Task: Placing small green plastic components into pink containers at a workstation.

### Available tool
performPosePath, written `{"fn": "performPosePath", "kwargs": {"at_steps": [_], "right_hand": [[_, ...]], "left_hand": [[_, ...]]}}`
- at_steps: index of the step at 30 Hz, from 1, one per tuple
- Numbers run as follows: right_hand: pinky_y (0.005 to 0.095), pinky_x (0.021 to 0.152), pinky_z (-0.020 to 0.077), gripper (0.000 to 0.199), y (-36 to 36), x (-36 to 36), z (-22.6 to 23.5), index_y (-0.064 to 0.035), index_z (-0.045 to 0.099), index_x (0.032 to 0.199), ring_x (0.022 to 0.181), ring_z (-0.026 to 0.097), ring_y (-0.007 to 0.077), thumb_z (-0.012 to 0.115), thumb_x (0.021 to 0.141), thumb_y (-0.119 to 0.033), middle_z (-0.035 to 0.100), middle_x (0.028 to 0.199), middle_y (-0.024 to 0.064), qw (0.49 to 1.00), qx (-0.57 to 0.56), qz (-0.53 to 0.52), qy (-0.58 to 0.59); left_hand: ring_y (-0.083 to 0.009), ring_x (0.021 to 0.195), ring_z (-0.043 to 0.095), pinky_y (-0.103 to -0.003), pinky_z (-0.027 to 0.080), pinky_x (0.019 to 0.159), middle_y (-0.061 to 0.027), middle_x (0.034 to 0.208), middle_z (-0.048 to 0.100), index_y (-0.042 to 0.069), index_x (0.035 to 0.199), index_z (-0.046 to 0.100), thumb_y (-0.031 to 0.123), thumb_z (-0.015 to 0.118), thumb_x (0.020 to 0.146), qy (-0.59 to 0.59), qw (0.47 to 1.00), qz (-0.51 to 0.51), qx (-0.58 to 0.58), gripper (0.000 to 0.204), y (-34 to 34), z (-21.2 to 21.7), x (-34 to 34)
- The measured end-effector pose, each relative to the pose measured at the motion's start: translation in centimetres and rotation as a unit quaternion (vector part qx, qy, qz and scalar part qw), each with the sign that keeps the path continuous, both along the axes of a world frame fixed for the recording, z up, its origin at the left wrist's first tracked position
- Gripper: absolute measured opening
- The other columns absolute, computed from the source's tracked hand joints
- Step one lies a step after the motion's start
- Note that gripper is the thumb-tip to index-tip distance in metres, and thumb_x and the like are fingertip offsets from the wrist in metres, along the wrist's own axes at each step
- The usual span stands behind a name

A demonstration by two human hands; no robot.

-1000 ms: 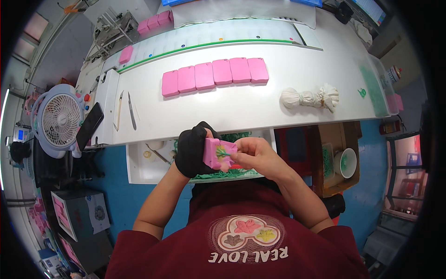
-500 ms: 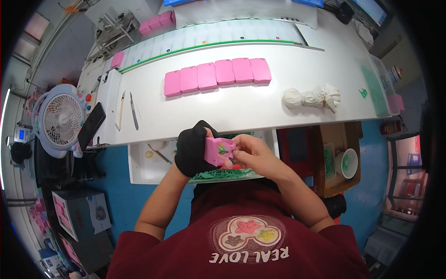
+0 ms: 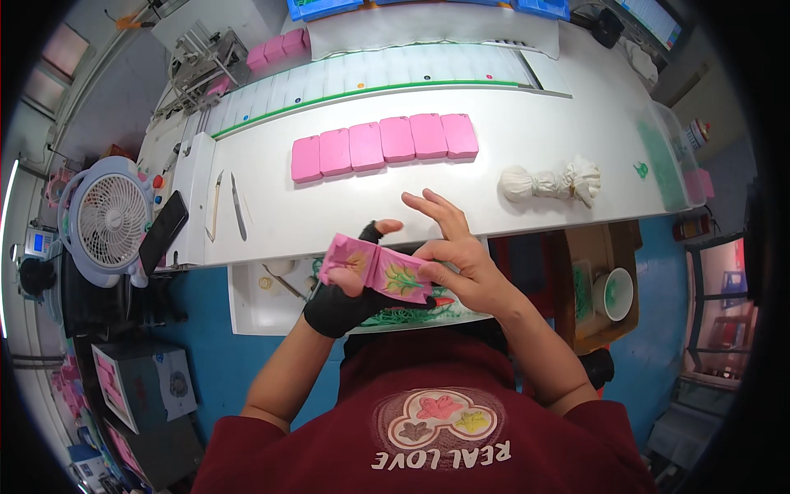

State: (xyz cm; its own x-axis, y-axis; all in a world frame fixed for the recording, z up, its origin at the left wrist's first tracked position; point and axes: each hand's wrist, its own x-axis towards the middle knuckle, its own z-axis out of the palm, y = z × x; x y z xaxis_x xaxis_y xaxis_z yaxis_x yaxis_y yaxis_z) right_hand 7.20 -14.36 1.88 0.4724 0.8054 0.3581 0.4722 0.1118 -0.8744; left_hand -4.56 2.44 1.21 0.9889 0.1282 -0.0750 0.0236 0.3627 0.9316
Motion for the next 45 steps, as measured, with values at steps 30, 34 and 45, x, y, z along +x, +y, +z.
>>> {"fn": "performPosePath", "kwargs": {"at_steps": [30,34,45], "right_hand": [[0.0277,0.07,0.0478,0.014,2.6,-2.8,0.2,0.003,0.062,0.085,0.062,0.058,0.008,0.065,0.087,-0.011,0.063,0.114,0.0226,0.95,0.033,-0.161,0.264],[0.0226,0.064,0.0452,0.014,2.4,-2.2,1.8,0.0031,0.062,0.087,0.06,0.055,0.0037,0.063,0.09,-0.01,0.052,0.133,0.0252,0.947,0.049,-0.14,0.284],[0.0301,0.069,0.0568,0.005,7.2,13.2,8.2,0.0015,0.064,0.088,0.082,0.068,0.0201,0.065,0.086,-0.003,0.069,0.09,0.0116,0.921,0.164,-0.347,-0.07]], "left_hand": [[-0.018,0.085,0.055,-0.029,0.046,0.077,-0.0078,0.101,0.053,0.004,0.112,0.049,0.047,0.078,0.074,-0.132,0.916,0.147,0.348,0.064,1.9,-0.8,2.8],[-0.0176,0.085,0.055,-0.03,0.047,0.077,-0.0079,0.098,0.054,0.003,0.112,0.048,0.06,0.069,0.078,-0.164,0.918,0.156,0.327,0.07,3.0,-1.2,3.3],[-0.0171,0.095,0.061,-0.03,0.047,0.087,-0.0139,0.115,0.06,0.002,0.106,0.051,-0.004,0.047,0.087,-0.084,0.96,0.212,0.165,0.02,3.1,-1.1,3.5]]}}
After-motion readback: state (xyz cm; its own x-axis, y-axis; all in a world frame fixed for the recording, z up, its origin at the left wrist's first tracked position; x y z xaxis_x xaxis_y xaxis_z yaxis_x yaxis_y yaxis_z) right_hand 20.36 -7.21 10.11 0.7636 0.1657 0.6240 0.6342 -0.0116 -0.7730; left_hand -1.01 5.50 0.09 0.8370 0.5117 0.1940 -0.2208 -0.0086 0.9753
